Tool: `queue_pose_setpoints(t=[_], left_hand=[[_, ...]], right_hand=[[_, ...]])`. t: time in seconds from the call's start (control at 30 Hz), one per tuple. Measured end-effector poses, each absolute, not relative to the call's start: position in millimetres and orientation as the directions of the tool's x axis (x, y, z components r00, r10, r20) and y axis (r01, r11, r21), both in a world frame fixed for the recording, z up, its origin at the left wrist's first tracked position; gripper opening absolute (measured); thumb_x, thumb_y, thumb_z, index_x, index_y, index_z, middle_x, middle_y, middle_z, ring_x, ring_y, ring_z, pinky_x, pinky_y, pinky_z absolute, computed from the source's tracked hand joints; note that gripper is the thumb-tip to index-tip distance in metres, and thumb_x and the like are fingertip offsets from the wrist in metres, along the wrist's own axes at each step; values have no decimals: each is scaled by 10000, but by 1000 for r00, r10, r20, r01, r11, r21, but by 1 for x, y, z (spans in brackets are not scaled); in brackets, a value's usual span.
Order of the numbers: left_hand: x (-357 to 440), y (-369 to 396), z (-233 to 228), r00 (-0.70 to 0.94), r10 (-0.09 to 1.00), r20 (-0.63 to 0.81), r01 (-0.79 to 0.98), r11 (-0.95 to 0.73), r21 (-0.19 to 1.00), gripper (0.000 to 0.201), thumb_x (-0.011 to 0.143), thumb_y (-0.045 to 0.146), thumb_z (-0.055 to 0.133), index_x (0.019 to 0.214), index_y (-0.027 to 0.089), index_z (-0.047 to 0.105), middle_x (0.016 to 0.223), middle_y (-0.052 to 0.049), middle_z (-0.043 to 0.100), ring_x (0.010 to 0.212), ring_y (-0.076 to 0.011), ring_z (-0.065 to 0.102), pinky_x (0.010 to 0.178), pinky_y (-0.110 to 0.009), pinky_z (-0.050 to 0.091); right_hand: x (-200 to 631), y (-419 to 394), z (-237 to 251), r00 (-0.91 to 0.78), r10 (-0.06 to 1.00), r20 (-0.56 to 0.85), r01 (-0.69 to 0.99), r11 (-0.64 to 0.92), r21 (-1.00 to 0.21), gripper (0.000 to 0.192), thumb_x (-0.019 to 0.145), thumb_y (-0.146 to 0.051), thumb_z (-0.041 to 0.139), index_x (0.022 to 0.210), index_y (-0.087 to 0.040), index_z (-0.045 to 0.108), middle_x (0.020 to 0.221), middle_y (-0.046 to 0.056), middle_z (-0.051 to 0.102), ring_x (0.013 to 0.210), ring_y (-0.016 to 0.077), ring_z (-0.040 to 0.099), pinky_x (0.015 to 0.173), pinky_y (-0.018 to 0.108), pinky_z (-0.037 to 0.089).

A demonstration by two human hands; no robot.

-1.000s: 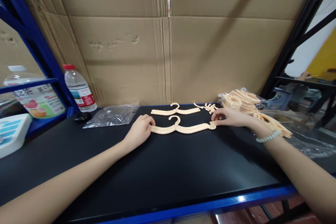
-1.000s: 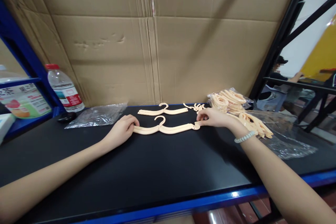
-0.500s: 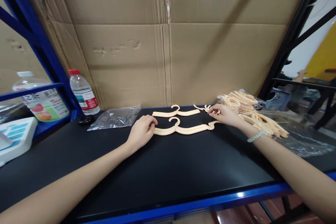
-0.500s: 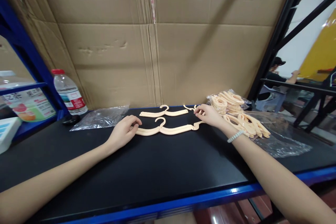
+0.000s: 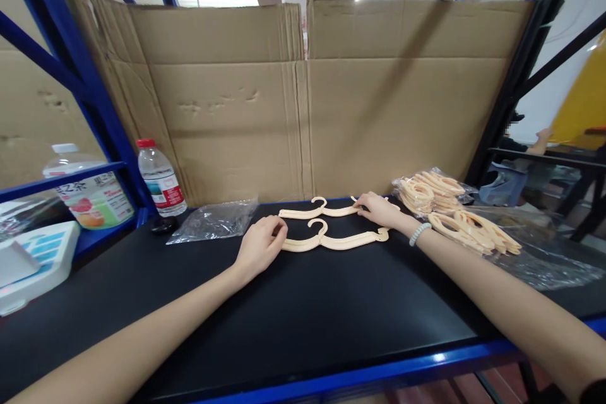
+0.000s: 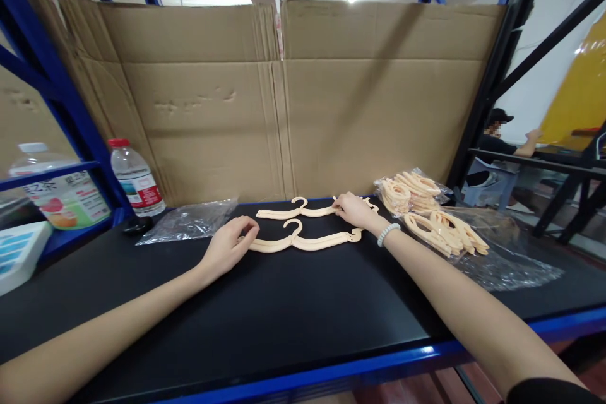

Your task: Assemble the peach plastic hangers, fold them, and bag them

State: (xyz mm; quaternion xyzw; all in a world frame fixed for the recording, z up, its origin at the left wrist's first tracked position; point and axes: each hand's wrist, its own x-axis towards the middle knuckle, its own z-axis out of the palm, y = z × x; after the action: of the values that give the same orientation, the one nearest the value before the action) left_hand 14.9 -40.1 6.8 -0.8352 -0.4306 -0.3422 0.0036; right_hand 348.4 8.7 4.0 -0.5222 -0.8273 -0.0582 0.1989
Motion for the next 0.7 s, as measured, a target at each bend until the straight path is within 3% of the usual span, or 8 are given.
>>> queue_pose_setpoints(t=[0.17,0.47,0.7], left_hand=[[13,-38,5,372,726,579,696,-631,343,172,892,261,389,847,206,545,811,-24,607,767,-197,571,711,-313,424],[15,-45,12,342,731,591,704,-616,354,194,863,239,370,752,216,528,719,-1,607,675,-174,563,653,-285,394],[15,-41,9,318,728,608,723,-601,342,296,867,280,352,609,209,476,585,9,542,582,-157,526,592,-265,366]], right_hand=[[349,9,1,-365,835,411,894,438,-95,85,802,-145,601,828,-168,678,866,89,667,881,237,560,804,345,428],[349,10,1,-337,835,434,889,434,-146,48,762,-132,613,751,-170,639,841,74,639,866,219,553,789,319,417],[347,-1,8,-260,845,468,869,416,-269,93,726,-108,580,669,-180,596,654,15,626,613,150,557,610,255,396]])
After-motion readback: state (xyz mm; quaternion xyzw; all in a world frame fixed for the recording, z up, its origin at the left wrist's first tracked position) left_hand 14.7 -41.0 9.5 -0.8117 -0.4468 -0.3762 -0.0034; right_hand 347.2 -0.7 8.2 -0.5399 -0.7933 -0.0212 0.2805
